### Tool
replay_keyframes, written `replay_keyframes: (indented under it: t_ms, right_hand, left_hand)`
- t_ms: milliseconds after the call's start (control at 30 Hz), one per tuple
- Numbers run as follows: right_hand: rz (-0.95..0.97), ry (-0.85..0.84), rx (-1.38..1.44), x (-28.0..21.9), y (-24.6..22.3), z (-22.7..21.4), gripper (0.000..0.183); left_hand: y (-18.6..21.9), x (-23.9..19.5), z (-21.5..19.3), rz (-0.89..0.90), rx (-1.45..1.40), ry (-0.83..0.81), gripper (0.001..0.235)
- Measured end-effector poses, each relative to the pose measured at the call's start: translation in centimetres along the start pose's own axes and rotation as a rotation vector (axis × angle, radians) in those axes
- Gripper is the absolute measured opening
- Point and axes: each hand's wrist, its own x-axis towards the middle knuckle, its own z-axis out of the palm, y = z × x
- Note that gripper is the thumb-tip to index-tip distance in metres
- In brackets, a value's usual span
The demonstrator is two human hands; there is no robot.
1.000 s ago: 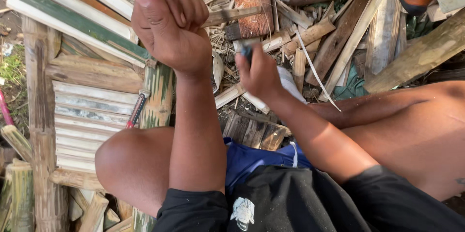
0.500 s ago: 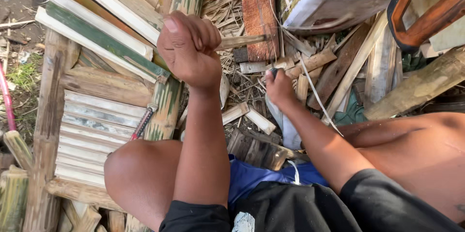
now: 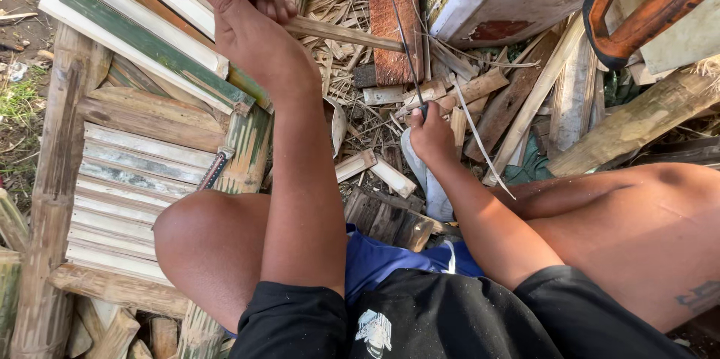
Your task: The person splits bamboo strips using a machete and hammers them into a bamboo frame. They repeatedly position the strips and secure them with a hammer and nails.
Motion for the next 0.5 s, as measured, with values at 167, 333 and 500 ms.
replay_keyframes:
  t_ms: [167, 333, 500]
  right_hand:
    - [-0.223, -0.172, 0.112, -4.2, -8.2, -5.6, 0.040]
    - [-0.507, 0.006, 0.154, -6.1, -11.3, -6.0, 0.037]
    - [-0.544, 0.075, 0.148, -4.8, -8.7, -3.5, 0.039]
  left_hand:
    - [-0.5, -0.3, 0.3, 0.050, -0.153, -0.339, 0.060]
    - [-0.4, -1.1, 0.8, -0.006, -0.204, -0.312, 0.061]
    - [-0.8, -0.7, 0.0, 0.089, -0.060, -0.209, 0.057]
